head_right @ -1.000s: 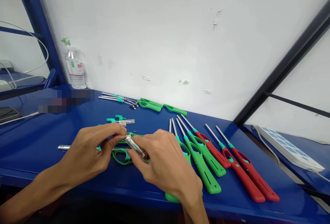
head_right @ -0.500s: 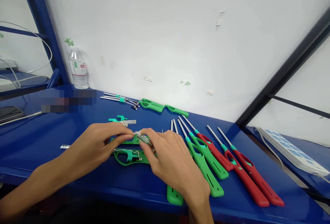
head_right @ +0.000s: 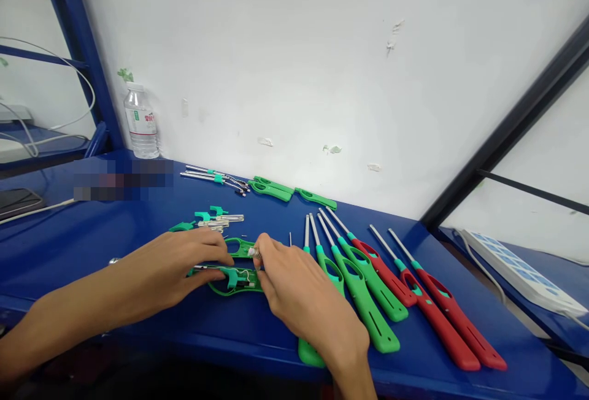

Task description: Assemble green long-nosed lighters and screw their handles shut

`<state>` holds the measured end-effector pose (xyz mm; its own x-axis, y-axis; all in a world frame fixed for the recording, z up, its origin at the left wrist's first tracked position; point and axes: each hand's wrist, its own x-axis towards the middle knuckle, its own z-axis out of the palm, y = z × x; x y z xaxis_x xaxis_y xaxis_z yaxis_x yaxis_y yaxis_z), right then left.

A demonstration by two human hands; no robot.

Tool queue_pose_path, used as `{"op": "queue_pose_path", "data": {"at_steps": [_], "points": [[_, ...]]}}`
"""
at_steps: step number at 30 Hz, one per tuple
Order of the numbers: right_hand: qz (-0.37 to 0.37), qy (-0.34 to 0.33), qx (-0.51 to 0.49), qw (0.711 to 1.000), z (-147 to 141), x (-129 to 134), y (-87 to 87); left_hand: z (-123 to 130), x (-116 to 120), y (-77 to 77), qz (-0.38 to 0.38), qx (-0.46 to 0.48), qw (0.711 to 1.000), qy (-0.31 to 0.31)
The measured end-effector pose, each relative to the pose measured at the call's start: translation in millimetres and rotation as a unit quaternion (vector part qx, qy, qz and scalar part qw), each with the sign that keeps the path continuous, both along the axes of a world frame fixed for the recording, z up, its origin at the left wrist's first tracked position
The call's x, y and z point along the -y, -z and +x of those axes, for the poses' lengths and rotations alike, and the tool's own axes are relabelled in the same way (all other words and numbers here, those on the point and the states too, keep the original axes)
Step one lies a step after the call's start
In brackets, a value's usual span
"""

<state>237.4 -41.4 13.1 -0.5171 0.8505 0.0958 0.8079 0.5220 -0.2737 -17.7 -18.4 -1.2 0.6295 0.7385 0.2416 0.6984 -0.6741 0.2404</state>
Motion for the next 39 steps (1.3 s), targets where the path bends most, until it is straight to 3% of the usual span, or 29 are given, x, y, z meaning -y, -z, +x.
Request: {"op": "queue_pose_path", "data": {"at_steps": [8, 23, 39], "points": [[-0.006, -0.049, -0.01, 0.999, -1, -1, -1.1, 7, -2, 6.5, -0.034, -0.031, 0.999, 0.011], [0.049, -0.033, 0.043, 0.997, -11, -3, -0.9, 3, -7, 15.8, -0.017, -0.014, 0.999, 0.046], [0.049, -0.075, -0.016, 0.996, -11, -2, -1.6, -4, -8, 22.5, -0.003, 0.029, 0.998, 0.06]]}}
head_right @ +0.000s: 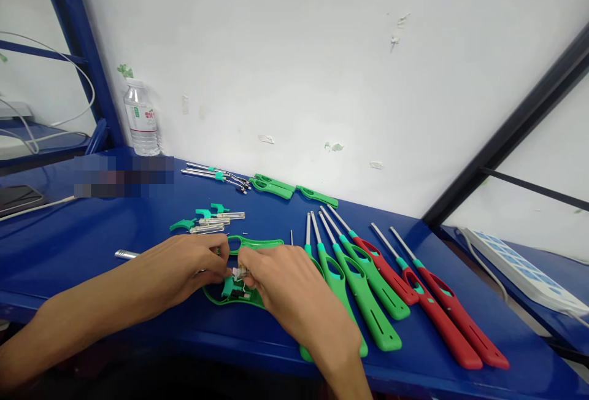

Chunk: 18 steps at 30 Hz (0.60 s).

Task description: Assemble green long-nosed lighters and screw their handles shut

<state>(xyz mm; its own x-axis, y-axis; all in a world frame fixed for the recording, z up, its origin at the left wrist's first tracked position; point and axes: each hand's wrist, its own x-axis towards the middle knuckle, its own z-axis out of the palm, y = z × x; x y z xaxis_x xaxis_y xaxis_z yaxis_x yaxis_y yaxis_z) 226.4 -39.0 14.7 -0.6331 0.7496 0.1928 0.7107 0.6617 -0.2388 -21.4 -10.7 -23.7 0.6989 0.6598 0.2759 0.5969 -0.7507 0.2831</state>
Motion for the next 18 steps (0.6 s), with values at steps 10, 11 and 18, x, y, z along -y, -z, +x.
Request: {"op": "queue_pose_path", "data": {"at_steps": [10, 11, 18], "points": [[0.011, -0.026, -0.022, 0.999, 2.9, 0.0, -0.3, -1.4, -1.3, -1.1, -0.004, 0.009, 1.0, -0.004], [0.015, -0.026, -0.019, 0.999, 3.2, 0.0, -0.1, -1.4, -1.0, -1.3, -0.002, 0.016, 1.0, -0.002], [0.034, -0.027, -0.008, 0.999, 1.7, -0.8, 0.0, 0.7, 0.8, -0.7, -0.003, 0.003, 1.0, -0.02]]}}
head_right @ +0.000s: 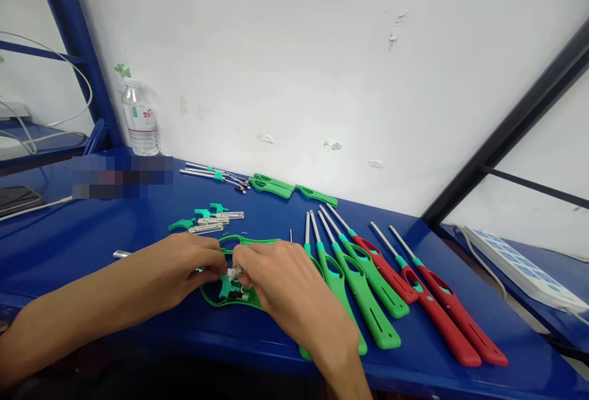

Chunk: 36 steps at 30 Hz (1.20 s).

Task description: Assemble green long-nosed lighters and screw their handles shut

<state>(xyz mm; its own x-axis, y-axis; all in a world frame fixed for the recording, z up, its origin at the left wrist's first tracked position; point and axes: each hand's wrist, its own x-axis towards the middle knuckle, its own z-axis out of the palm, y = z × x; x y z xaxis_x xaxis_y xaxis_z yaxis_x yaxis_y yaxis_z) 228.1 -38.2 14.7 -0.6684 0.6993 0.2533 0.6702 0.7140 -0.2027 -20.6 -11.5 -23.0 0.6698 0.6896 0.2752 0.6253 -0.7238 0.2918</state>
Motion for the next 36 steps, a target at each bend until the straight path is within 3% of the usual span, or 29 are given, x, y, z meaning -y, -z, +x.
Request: {"op": "queue_pose_path", "data": {"at_steps": [17, 23, 27, 30, 36], "points": [[0.013, 0.003, -0.01, 1.0, -1, 1, -3.0, 3, -1, 2.5, -0.009, -0.014, 1.0, -0.017], [0.003, 0.007, -0.01, 1.0, 0, 0, -1.5, 2, 2, -8.9, -0.012, -0.036, 0.999, -0.015], [0.012, 0.002, -0.013, 1.0, 1, -1, -0.7, 6, 8, -20.2, 0.007, -0.004, 0.998, -0.058], [0.024, -0.004, -0.02, 1.0, 1, 0, -0.6, 11, 10, -25.3, -0.023, 0.042, 0.996, -0.073], [0.024, -0.007, -0.018, 1.0, 1, 0, -1.1, 17, 6, -26.0, -0.079, 0.065, 0.994, -0.043]]}}
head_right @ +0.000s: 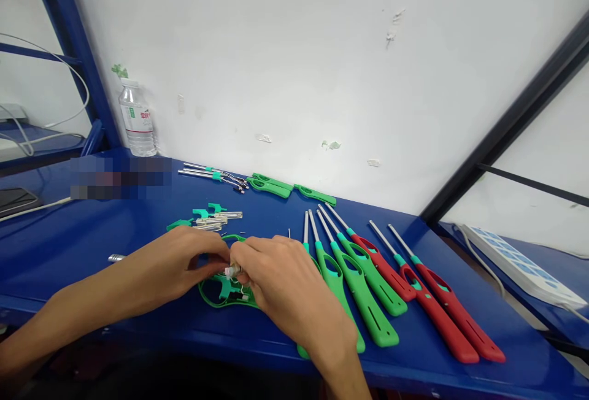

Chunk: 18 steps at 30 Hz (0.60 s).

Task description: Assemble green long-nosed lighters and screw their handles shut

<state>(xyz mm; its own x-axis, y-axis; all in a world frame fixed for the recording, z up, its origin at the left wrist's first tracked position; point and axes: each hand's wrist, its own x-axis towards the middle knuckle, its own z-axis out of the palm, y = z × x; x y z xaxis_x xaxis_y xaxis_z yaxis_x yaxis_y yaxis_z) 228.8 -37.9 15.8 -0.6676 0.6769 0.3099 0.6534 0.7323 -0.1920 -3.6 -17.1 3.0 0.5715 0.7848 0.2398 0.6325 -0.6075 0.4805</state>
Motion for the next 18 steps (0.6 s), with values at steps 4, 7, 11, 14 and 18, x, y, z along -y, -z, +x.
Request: {"op": "queue_pose_path", "data": {"at_steps": [4, 7, 11, 14, 18], "points": [[-0.008, 0.031, 0.015, 0.999, -1.7, 1.7, -3.0, -2.6, -2.9, 1.2, -0.01, 0.002, 1.0, 0.004], [-0.002, 0.059, 0.006, 0.998, -2.6, 3.7, -5.4, -3.7, -3.9, 1.8, -0.021, 0.0, 1.0, -0.006], [-0.047, 0.083, -0.024, 0.995, -2.7, 6.3, -5.3, -3.0, -4.4, 2.2, -0.012, 0.005, 1.0, -0.006], [-0.058, 0.103, -0.022, 0.993, -2.6, 7.5, -3.3, -3.0, -4.6, 3.2, 0.013, 0.007, 1.0, 0.0], [-0.067, 0.108, 0.018, 0.992, -1.6, 7.8, -1.4, -3.3, -5.0, 4.1, 0.001, 0.021, 1.0, 0.003]]}}
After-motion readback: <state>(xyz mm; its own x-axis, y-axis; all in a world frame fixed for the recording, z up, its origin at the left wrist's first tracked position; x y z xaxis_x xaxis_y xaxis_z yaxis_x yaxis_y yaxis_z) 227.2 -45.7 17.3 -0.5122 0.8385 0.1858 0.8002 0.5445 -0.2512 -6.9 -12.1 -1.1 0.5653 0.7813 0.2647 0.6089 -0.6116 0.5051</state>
